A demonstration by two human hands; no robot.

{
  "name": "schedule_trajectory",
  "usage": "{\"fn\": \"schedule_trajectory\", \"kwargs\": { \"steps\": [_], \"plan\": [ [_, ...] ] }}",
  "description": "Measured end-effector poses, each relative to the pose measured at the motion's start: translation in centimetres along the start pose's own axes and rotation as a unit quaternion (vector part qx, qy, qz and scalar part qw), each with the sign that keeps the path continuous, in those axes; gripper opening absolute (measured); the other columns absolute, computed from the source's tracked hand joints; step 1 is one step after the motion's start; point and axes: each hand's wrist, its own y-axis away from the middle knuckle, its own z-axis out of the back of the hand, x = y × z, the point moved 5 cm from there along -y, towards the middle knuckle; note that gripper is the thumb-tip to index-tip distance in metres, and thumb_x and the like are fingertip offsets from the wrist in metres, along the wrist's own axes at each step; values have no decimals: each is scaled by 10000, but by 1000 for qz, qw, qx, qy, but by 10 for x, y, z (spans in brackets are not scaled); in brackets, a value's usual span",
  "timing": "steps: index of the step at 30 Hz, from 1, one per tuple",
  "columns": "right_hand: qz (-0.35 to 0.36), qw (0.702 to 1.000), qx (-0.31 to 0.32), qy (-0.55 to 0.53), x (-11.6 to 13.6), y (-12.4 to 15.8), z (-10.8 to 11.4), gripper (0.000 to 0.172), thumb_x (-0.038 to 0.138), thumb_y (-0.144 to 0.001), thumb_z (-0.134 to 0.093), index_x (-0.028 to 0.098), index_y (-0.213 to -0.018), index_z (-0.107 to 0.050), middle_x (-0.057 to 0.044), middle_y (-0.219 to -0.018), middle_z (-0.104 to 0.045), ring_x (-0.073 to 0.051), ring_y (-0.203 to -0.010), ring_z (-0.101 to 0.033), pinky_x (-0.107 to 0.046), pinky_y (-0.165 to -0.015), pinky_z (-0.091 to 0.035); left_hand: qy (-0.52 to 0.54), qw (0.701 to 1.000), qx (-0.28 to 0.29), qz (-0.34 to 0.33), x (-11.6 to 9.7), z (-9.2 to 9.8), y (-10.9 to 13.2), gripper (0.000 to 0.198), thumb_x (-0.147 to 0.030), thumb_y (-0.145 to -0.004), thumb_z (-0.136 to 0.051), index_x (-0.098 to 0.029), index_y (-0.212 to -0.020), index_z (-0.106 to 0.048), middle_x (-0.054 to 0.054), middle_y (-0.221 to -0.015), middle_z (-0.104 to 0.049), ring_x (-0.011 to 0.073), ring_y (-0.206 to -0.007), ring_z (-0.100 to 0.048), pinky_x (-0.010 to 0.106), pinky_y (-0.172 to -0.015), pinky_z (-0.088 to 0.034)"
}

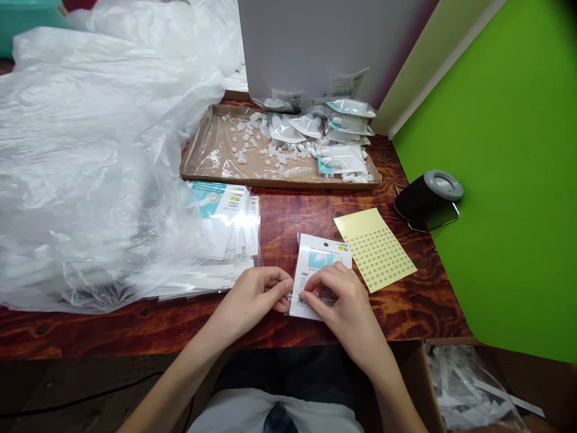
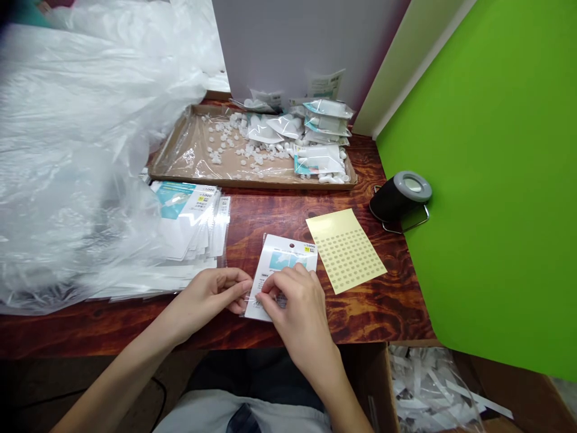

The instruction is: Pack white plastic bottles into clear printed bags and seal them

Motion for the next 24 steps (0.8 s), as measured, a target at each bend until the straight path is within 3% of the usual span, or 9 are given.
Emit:
{"fn": "schedule_trajectory", "kwargs": {
  "steps": [8,24],
  "plan": [
    [-4,1000,7,26,1,-2,0,176,135,-819,-690,209,-695,-590,14,-688,-618,-185,-745,-526,-307,-678,-385,6,1000,-25,5,3,-1,-2,251,-405,-764,-622,-159,-712,-623,-15,-594,-614,130,-554,-617,239,-556,-542],
    [-94,992,54,65,-1,-9,1,196,174,-786,-729,213,-773,-537,41,-653,-587,-174,-716,-564,-277,-649,-357,7,998,-56,6,3,-1,-2,190,-342,-746,-617,-153,-733,-630,-14,-603,-614,134,-590,-614,231,-580,-516]
  ]
}}
